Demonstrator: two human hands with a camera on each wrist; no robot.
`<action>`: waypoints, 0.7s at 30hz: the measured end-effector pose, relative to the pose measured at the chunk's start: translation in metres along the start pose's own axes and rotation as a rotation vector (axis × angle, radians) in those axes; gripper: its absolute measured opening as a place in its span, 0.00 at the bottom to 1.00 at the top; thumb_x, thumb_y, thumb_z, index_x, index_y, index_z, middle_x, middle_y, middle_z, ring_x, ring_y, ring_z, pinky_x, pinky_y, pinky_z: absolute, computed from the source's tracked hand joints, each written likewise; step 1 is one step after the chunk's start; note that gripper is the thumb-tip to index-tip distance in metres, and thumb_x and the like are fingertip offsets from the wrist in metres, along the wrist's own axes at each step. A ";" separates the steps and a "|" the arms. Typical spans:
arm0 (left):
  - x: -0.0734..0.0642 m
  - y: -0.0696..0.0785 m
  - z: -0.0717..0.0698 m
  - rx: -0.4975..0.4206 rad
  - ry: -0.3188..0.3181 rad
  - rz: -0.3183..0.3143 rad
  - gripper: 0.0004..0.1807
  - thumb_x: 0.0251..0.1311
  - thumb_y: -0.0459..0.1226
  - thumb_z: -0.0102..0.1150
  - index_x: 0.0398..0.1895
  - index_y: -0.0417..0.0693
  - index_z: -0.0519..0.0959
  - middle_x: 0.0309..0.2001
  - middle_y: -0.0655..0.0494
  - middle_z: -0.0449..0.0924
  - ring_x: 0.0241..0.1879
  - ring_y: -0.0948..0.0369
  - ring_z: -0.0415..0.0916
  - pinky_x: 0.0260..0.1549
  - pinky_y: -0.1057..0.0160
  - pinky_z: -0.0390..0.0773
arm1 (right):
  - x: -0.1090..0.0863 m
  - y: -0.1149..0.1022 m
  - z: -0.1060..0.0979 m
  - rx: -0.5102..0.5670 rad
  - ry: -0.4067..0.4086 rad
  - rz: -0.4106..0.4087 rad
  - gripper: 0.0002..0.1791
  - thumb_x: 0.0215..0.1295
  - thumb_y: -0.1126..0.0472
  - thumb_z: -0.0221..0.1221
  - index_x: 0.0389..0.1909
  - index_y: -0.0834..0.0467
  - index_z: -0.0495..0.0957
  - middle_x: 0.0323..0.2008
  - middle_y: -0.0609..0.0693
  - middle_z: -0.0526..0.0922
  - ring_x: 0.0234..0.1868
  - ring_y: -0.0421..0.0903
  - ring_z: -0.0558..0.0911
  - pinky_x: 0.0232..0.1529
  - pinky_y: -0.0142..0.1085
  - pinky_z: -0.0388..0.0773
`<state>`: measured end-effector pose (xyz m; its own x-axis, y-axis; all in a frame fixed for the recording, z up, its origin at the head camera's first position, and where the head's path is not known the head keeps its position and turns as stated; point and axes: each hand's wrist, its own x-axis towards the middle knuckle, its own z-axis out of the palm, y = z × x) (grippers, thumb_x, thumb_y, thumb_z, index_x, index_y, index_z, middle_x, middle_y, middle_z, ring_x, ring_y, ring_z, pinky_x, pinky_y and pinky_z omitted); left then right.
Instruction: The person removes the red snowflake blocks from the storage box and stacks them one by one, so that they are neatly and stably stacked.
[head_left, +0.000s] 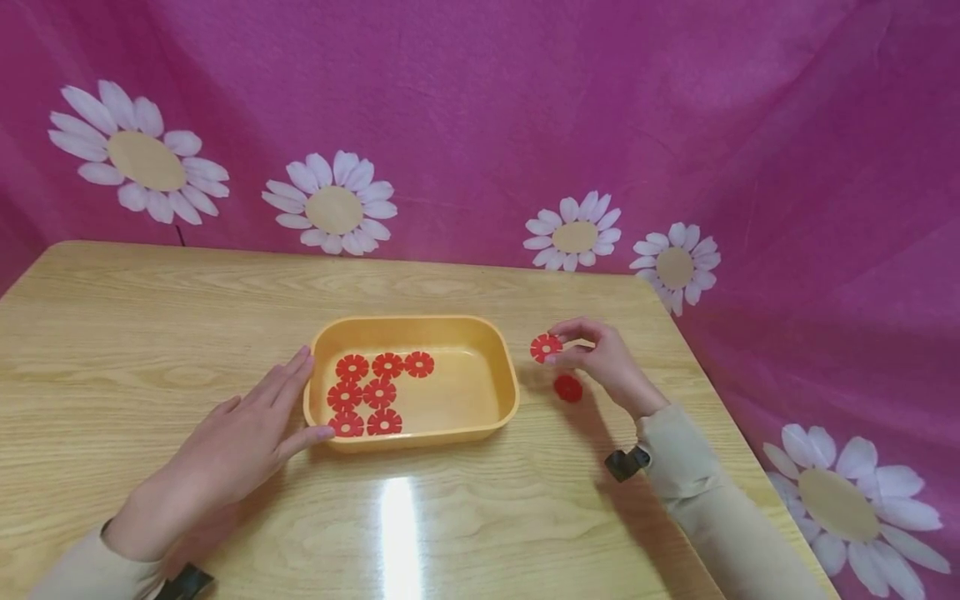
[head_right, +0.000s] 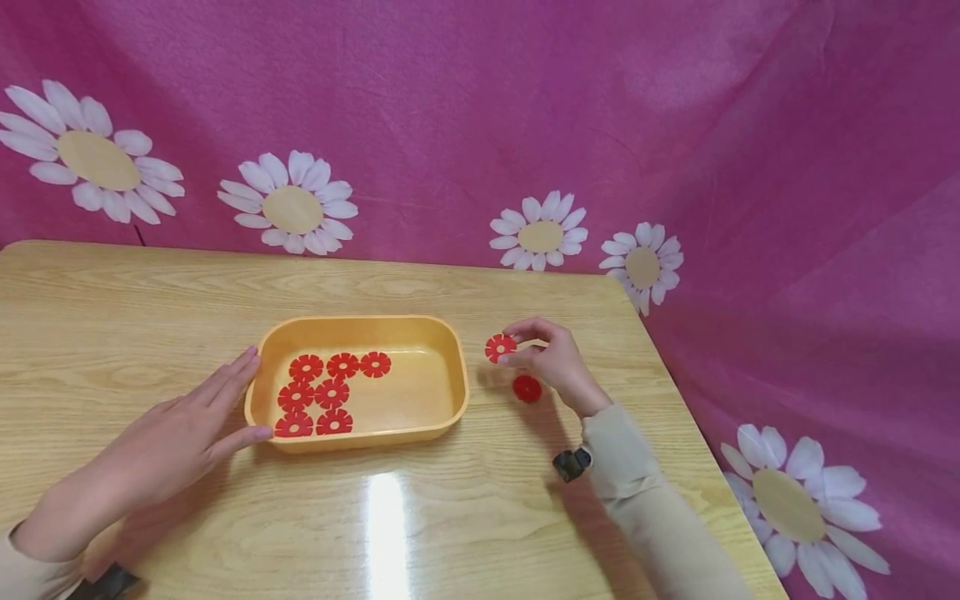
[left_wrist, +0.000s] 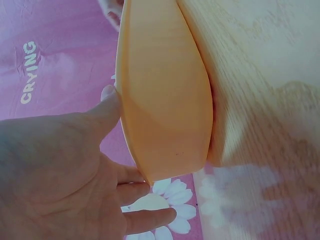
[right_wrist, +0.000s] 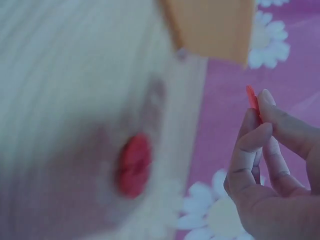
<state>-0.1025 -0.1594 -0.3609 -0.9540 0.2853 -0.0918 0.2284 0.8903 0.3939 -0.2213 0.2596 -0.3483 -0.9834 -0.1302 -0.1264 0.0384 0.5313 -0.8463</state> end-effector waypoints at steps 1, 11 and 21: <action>0.000 0.000 0.000 0.000 0.000 -0.002 0.55 0.62 0.66 0.50 0.78 0.41 0.43 0.77 0.41 0.42 0.73 0.38 0.46 0.57 0.25 0.56 | -0.001 0.006 -0.002 -0.011 0.004 0.019 0.22 0.59 0.64 0.68 0.54 0.62 0.77 0.50 0.58 0.78 0.46 0.52 0.78 0.46 0.32 0.79; 0.000 0.001 0.001 -0.002 0.006 0.005 0.54 0.63 0.66 0.49 0.78 0.41 0.44 0.78 0.41 0.42 0.72 0.37 0.47 0.56 0.25 0.58 | -0.012 0.049 -0.014 -0.035 0.004 0.130 0.24 0.60 0.64 0.68 0.57 0.64 0.76 0.54 0.60 0.77 0.48 0.52 0.76 0.42 0.32 0.79; 0.000 0.000 0.000 0.001 0.016 0.013 0.54 0.62 0.66 0.49 0.78 0.41 0.43 0.77 0.41 0.42 0.72 0.36 0.47 0.56 0.26 0.60 | -0.014 0.060 -0.014 0.024 -0.002 0.115 0.24 0.58 0.68 0.68 0.55 0.68 0.75 0.44 0.58 0.78 0.34 0.42 0.78 0.33 0.33 0.81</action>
<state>-0.1025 -0.1593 -0.3613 -0.9538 0.2917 -0.0722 0.2413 0.8867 0.3944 -0.2076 0.3050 -0.3904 -0.9718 -0.0711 -0.2247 0.1555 0.5228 -0.8381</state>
